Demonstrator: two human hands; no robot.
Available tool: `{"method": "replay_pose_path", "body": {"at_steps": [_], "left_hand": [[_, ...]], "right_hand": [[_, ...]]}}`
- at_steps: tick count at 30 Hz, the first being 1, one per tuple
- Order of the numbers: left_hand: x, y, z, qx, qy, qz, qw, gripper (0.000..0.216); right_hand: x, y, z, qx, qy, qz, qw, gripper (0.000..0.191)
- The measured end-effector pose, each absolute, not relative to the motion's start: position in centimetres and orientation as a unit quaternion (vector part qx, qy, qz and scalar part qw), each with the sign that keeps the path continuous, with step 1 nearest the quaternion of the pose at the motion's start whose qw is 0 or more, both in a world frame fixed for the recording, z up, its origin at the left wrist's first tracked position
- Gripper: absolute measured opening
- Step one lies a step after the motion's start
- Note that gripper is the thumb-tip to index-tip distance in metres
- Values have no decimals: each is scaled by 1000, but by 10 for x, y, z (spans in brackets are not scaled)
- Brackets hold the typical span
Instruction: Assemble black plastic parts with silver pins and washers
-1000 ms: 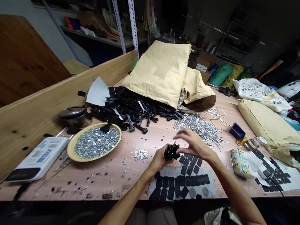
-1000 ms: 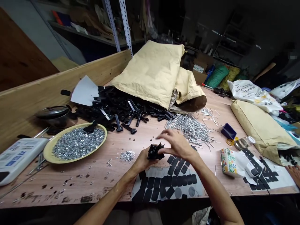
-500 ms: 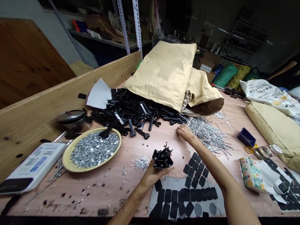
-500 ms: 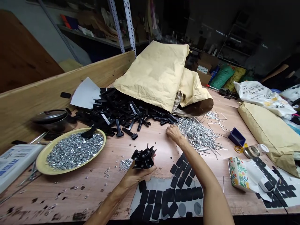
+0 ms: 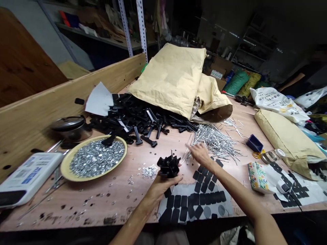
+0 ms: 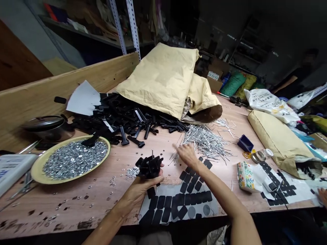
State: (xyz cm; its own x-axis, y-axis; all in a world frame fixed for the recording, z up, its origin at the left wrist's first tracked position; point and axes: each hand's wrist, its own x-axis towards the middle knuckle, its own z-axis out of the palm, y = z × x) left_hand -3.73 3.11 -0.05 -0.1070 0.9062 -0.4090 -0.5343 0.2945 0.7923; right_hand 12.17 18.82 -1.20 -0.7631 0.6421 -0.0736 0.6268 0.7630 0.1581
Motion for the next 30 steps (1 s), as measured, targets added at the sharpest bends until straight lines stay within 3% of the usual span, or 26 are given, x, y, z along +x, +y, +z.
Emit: {"method": "replay_pose_path", "body": {"at_steps": [3, 6, 12, 18, 24, 27, 30], "left_hand": [[-41, 24, 3, 190, 509, 554, 631, 50], [-40, 20, 0, 200, 527, 550, 616, 49], [-26, 22, -14, 220, 551, 573, 565, 51], [-17, 22, -5, 254, 555, 518, 599, 53], [-19, 12, 8, 242, 564, 506, 606, 52], [-25, 7, 12, 239, 566, 520, 593, 50], [-27, 5, 12, 247, 567, 520, 590, 50]], "right_hand": [[149, 225, 5, 599, 797, 81, -21, 41], [176, 251, 15, 699, 714, 32, -12, 46], [173, 241, -7, 658, 752, -36, -10, 52], [140, 200, -26, 541, 838, -44, -42, 49], [130, 185, -9, 507, 861, -42, -18, 62], [163, 178, 13, 557, 830, 14, -6, 45], [212, 155, 25, 622, 777, 57, 77, 35]]}}
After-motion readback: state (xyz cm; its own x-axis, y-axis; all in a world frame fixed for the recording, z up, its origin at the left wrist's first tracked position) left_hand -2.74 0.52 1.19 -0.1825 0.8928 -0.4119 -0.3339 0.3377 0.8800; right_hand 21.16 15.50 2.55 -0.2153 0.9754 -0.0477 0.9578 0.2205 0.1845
